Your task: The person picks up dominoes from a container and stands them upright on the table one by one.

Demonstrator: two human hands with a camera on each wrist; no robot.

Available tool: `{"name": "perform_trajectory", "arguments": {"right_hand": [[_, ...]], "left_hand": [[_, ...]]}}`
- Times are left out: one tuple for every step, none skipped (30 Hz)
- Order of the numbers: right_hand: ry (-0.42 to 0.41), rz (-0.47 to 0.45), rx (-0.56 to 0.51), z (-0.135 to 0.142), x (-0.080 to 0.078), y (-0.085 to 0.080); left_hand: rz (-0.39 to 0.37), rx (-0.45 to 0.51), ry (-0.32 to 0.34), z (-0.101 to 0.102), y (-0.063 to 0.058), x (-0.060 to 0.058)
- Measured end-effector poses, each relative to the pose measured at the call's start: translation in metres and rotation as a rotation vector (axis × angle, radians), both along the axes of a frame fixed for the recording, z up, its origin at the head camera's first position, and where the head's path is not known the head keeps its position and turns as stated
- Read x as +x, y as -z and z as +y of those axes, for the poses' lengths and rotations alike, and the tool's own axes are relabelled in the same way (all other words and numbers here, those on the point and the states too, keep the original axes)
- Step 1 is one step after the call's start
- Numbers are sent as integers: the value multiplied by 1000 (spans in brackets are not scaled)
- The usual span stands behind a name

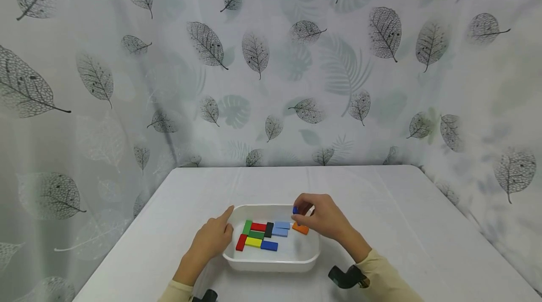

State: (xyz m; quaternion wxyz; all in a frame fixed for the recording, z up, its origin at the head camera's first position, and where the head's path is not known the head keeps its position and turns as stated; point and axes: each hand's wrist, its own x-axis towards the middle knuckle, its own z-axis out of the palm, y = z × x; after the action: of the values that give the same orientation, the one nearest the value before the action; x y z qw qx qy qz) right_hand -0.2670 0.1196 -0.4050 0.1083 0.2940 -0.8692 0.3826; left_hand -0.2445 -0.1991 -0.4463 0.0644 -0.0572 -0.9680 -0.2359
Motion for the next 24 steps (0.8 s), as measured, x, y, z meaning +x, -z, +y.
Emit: {"name": "perform_trajectory", "arguments": {"right_hand": [[4,1,-1,1,-1,0],[10,0,-2,1,-1,0],[15,3,0,2,-1,-1],[20,5,-3,3,-2,-1],[26,4,-4,4,-2,-1],[32,5,-5,4,-2,-2],[37,4,-6,5,-2,-3],[42,4,-7,6,-2,-4],[46,6,-7,7,-2,-4],[48,6,-11,8,-2,-5],[52,6,-11,8,-2,-6],[53,6,-12,9,-2,-6],[53,7,-15,11,-2,-7],[57,8,-17,12,-2,-7],[57,9,-19,13,-2,-8],[63,9,-22,13,-2,-8],[69,9,-22,14,-3,-8],[76,8,-24,15,-3,-9],[84,9,-25,16,-4,-9],[95,9,-26,17,-4,-9],[102,9,-27,18,-5,-9],[107,11,-27,19,-6,-9],[113,10,-30,20,-6,-10],[118,8,-33,20,-7,-10]], "left_hand": [[2,-1,1,0,0,0],[5,-3,2,-1,1,0],[7,-2,3,-1,1,-1],[9,-4,3,-1,1,-1],[12,-5,4,-1,1,-1],[14,-4,5,-1,1,-1],[16,-3,5,-1,1,-1],[18,-1,6,-1,1,-1],[20,0,7,-1,1,0],[20,3,8,-1,1,0],[20,6,8,0,1,0],[18,9,8,0,1,0],[18,10,8,0,1,1],[18,13,8,0,2,1],[16,15,7,0,2,1],[14,17,6,0,2,1],[15,18,5,0,2,1],[15,19,5,0,2,2],[17,21,5,0,2,2],[16,22,4,0,1,2],[16,23,4,0,1,2],[15,24,4,0,0,2],[15,23,4,0,0,2],[15,23,3,0,0,2]]}}
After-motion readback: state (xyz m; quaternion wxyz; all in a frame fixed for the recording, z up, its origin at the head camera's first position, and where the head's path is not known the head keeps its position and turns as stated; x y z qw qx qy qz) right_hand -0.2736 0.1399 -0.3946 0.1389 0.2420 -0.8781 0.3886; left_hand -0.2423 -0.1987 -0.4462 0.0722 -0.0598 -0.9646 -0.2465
